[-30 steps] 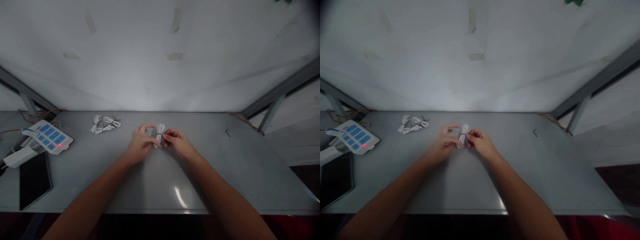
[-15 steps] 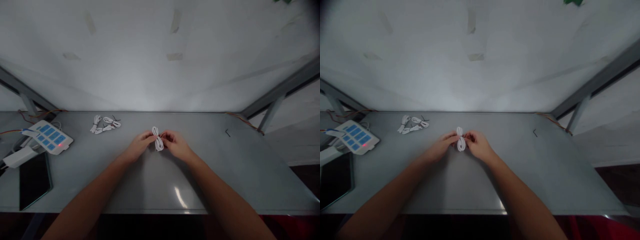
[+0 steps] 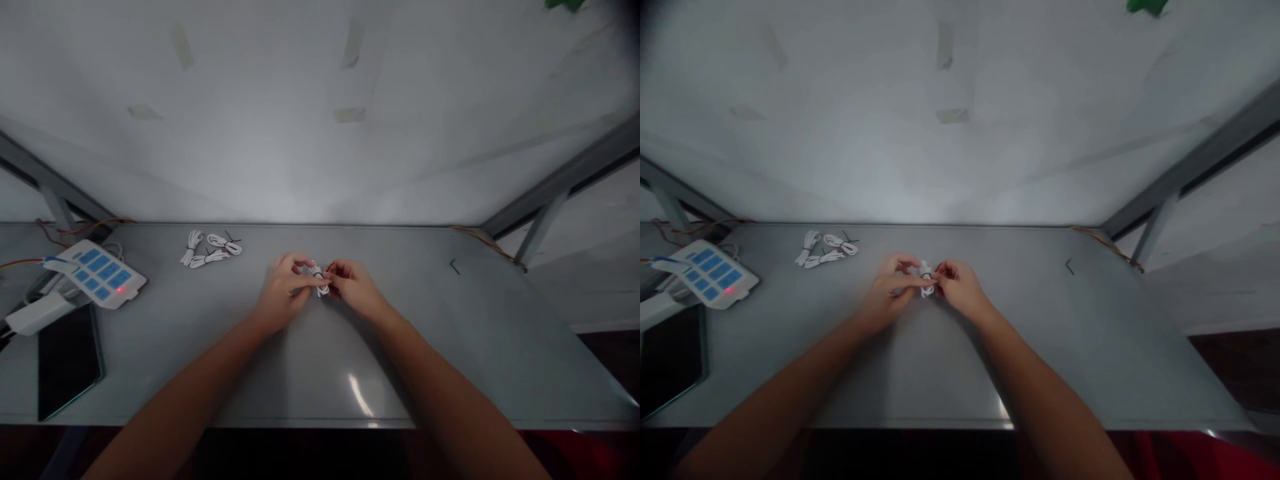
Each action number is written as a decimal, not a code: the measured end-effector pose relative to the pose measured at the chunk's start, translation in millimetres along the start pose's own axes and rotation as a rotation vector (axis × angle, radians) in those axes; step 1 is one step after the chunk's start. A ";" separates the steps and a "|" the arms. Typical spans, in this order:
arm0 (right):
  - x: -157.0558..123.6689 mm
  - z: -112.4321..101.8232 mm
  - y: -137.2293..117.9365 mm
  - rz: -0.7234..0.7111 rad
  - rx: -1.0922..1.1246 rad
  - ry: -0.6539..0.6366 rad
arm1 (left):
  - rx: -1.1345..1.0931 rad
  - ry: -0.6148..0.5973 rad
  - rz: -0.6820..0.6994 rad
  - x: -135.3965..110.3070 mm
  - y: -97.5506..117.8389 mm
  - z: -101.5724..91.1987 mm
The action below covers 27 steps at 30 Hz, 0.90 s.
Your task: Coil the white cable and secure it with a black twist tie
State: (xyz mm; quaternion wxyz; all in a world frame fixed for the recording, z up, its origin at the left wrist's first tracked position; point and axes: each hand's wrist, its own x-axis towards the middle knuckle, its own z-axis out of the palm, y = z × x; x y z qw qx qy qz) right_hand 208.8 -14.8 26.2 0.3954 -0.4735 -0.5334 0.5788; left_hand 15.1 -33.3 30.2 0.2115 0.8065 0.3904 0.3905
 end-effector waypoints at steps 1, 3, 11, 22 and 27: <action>0.6 -0.3 1.0 0.002 0.017 0.008 | 0.003 -0.008 -0.004 0.3 -0.4 -0.2; 1.8 -0.8 3.2 -0.008 0.030 0.038 | -0.010 -0.039 -0.048 2.2 -2.5 -0.7; -0.6 3.5 3.3 -0.157 -0.050 0.019 | -0.603 -0.150 -0.480 11.1 -15.1 5.8; -6.1 2.9 0.6 -0.262 -0.275 -0.023 | -1.090 0.065 -0.793 11.7 -15.5 11.5; -7.4 2.9 -1.7 -0.288 -0.354 -0.024 | -1.114 0.017 -0.825 10.7 -14.5 12.4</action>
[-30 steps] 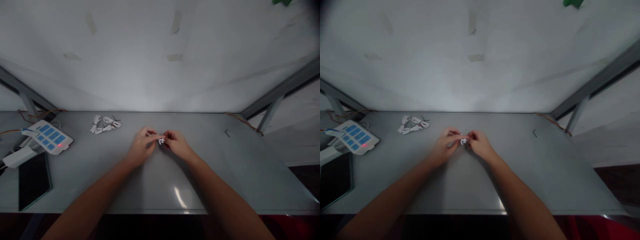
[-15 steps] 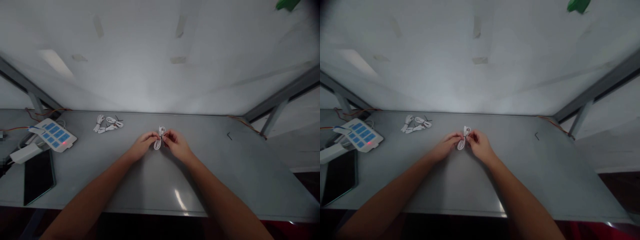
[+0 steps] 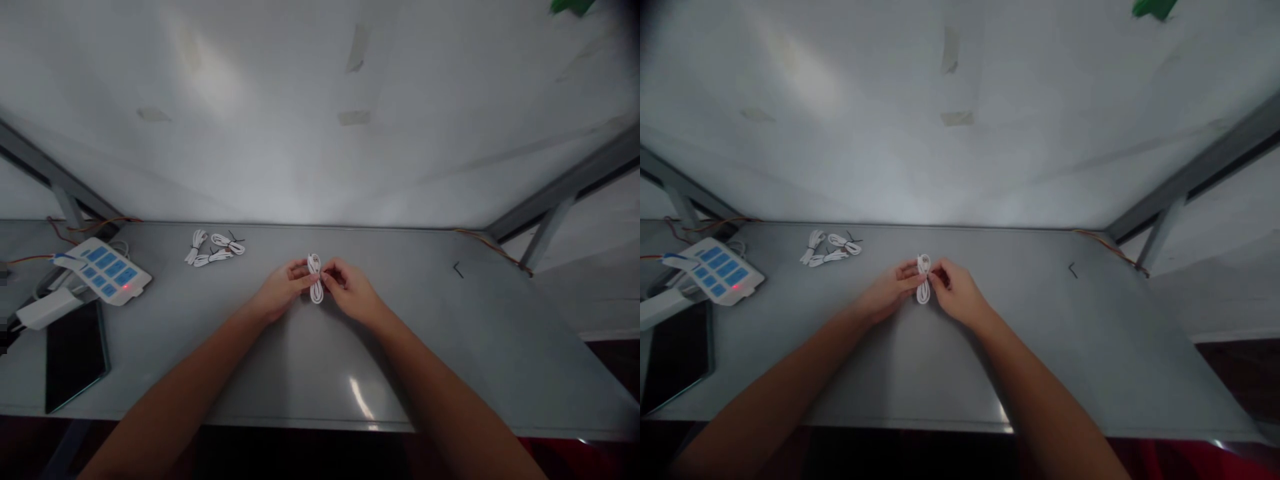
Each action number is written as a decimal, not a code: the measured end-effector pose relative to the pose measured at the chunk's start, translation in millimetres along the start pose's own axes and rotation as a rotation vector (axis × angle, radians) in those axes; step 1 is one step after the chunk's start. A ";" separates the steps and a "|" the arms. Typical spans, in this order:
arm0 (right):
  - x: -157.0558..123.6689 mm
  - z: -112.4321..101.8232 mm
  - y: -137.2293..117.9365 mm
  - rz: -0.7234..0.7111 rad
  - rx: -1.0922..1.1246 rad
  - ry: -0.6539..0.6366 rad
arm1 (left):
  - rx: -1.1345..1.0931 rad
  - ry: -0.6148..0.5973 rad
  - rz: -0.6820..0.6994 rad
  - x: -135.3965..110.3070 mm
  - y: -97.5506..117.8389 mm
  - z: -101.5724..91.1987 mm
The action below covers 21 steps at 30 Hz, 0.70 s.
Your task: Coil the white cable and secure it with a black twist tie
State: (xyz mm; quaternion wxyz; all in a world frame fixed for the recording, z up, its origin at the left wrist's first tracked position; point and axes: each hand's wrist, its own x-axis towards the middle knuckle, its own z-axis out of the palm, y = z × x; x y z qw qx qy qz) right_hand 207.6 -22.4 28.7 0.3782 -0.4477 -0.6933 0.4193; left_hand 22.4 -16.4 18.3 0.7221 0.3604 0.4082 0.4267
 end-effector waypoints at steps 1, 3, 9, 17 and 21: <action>0.0 -0.2 0.0 0.005 -0.005 -0.002 | 0.025 -0.013 0.010 -0.2 -0.1 -0.3; 0.0 -0.3 0.7 0.022 -0.003 -0.005 | 0.106 -0.044 0.052 -0.5 0.0 -1.7; 1.9 0.2 3.5 0.148 0.111 -0.041 | 0.304 -0.051 0.176 -1.4 1.9 -4.8; 5.2 -0.4 -1.4 0.414 0.497 -0.117 | 0.346 -0.080 0.237 -8.6 12.1 -0.1; 4.2 1.2 0.8 0.410 0.506 -0.114 | 0.526 -0.083 0.431 -6.5 10.6 -4.7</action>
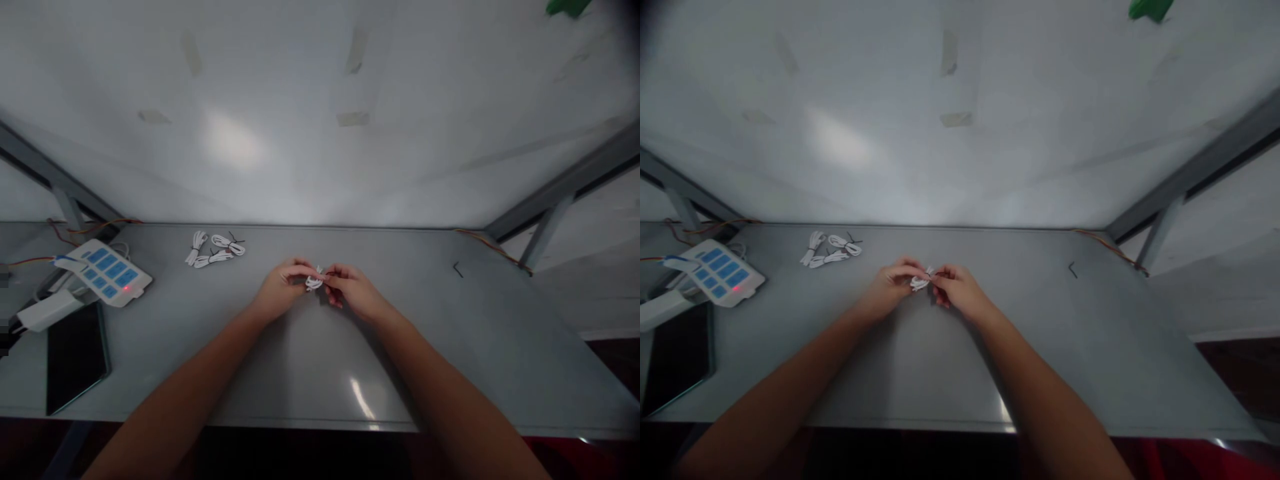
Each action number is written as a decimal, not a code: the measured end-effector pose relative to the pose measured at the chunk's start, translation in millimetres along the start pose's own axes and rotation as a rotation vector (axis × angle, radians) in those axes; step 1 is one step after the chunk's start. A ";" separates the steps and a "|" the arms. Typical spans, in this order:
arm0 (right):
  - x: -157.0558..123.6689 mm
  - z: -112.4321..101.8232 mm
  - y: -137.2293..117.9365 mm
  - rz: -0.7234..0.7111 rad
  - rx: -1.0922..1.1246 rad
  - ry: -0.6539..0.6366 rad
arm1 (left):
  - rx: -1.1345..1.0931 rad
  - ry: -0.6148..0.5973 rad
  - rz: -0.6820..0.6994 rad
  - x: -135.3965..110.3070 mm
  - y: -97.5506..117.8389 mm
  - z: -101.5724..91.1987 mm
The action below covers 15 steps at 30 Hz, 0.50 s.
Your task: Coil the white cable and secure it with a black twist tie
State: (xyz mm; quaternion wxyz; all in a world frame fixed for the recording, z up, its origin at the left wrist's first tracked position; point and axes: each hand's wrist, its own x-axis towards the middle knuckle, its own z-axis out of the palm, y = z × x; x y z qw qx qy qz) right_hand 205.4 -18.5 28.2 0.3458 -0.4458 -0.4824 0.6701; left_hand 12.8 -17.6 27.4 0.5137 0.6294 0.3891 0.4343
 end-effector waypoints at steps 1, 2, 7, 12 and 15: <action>1.2 0.0 2.1 -0.007 -0.026 0.004 | 0.067 0.008 0.040 0.2 -2.1 -0.3; 2.9 -0.2 4.5 -0.028 -0.066 0.018 | 0.142 0.015 0.074 0.4 -4.4 -0.4; 15.3 -7.4 15.5 -0.390 -0.621 0.237 | 0.523 0.051 0.168 2.7 -17.6 -2.6; 19.1 -24.9 21.2 -0.355 -1.231 0.333 | 0.852 0.100 0.108 4.7 -30.5 -12.5; 15.7 -31.6 22.8 -0.234 -1.395 0.339 | 1.022 0.106 0.075 4.1 -35.8 -16.5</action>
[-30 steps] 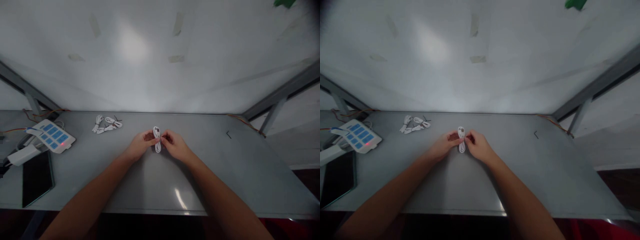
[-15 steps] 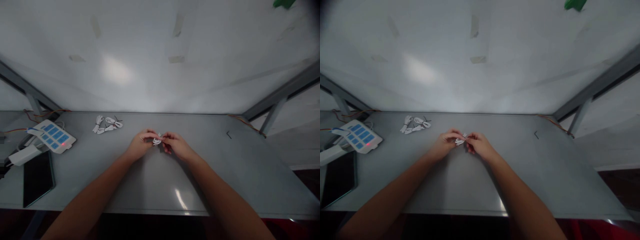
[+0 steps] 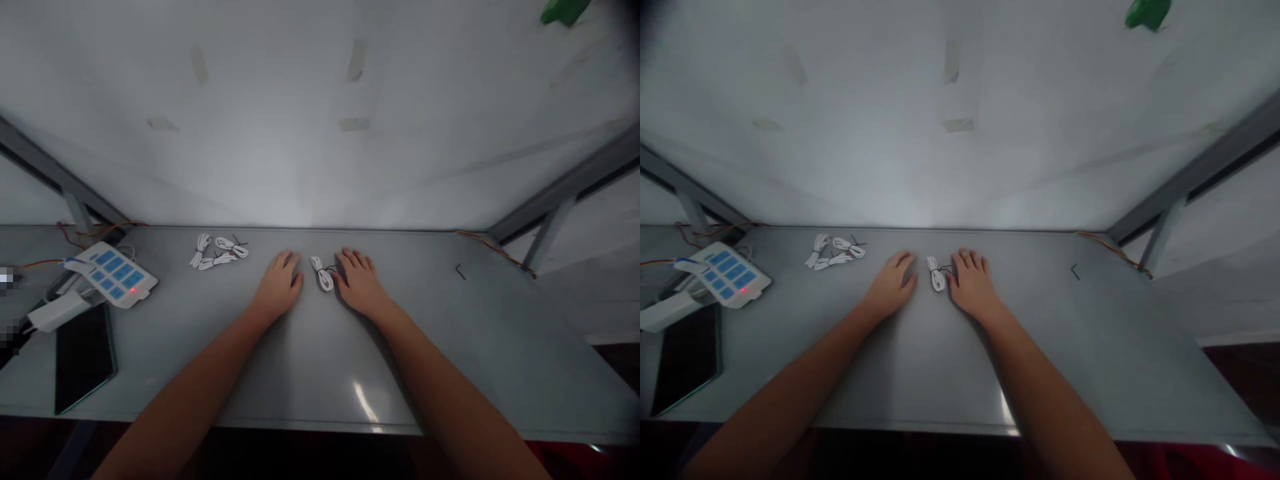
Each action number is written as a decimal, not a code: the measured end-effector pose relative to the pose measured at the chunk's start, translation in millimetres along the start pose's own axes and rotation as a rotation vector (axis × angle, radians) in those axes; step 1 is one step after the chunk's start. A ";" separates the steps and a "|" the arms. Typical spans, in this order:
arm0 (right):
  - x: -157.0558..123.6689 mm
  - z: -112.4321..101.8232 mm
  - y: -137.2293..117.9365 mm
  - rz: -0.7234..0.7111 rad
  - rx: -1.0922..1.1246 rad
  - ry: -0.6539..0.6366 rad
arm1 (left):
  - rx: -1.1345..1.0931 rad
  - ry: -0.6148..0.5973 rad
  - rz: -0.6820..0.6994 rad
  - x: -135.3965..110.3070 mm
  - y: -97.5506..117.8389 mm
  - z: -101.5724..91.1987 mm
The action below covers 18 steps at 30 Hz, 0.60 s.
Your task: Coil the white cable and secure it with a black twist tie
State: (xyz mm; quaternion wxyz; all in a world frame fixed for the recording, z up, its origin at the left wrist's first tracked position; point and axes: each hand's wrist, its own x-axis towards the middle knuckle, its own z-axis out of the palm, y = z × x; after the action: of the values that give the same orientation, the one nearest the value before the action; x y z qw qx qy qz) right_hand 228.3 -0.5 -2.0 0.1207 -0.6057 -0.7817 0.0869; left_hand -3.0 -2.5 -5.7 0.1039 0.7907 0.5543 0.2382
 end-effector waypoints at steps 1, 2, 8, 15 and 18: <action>-1.1 -0.5 1.2 0.016 -0.031 -0.013 | 0.043 -0.004 -0.003 -0.6 -0.9 0.8; -1.9 -0.9 2.0 0.026 -0.055 -0.023 | 0.077 -0.008 -0.007 -1.3 -1.4 1.7; -2.8 -1.4 2.1 0.035 -0.113 -0.034 | 0.152 -0.028 -0.015 -3.7 0.3 4.5; -2.8 -2.6 1.5 0.034 -0.128 -0.053 | 0.148 -0.024 -0.017 -3.6 1.0 4.3; -3.2 -2.3 1.2 0.033 -0.135 -0.050 | 0.146 -0.002 -0.016 -4.0 0.4 5.2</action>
State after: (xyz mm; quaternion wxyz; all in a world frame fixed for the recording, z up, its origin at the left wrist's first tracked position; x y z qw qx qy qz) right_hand 230.9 -3.3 -0.4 0.0585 -0.6228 -0.7785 0.0511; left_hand -1.2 -5.8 -11.1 0.0486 0.7920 0.5764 0.1956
